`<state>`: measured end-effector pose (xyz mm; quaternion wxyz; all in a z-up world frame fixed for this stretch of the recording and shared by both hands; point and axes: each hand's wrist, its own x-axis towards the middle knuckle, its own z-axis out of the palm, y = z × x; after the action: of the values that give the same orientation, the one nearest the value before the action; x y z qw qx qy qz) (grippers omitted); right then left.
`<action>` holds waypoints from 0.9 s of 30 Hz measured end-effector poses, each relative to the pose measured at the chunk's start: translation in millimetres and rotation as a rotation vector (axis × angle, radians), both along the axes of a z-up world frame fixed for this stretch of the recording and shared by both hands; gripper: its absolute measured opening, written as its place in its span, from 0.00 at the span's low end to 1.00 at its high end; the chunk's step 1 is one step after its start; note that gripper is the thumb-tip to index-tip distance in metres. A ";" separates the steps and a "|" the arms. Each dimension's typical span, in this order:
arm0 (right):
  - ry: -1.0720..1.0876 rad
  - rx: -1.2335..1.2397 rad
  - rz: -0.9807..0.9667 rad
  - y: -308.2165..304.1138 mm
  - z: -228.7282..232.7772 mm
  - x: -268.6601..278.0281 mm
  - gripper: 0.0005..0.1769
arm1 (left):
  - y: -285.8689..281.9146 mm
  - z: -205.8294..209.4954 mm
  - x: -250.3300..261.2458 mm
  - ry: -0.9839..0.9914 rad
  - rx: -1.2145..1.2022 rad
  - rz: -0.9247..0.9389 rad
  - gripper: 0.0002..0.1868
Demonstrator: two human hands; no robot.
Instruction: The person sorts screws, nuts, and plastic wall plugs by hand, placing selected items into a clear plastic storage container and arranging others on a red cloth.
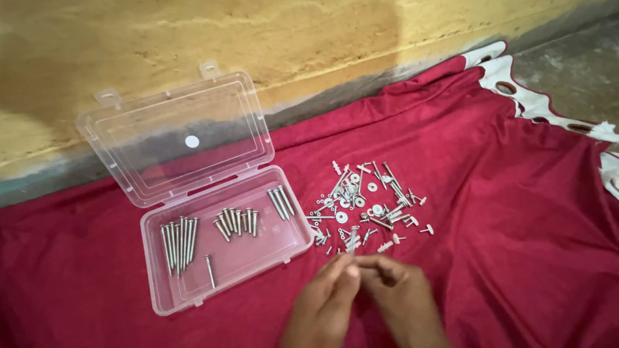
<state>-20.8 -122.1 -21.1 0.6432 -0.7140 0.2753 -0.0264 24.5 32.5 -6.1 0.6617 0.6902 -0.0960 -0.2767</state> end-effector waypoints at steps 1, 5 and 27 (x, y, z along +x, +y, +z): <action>0.004 0.002 0.007 10.9 4.0 5.7 0.13 | 11.2 -11.4 0.0 -0.002 0.040 0.023 0.34; -0.059 -0.022 0.123 64.3 26.7 26.8 0.13 | 70.9 -56.8 1.5 0.021 -0.102 0.149 0.34; -0.194 -0.108 0.365 193.3 74.5 121.7 0.05 | 197.4 46.2 96.6 0.353 -0.103 0.530 0.41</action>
<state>100.9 71.2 53.4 0.6218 -0.7794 0.0764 0.0073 121.1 229.9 40.1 0.7513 0.5980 0.1897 -0.2051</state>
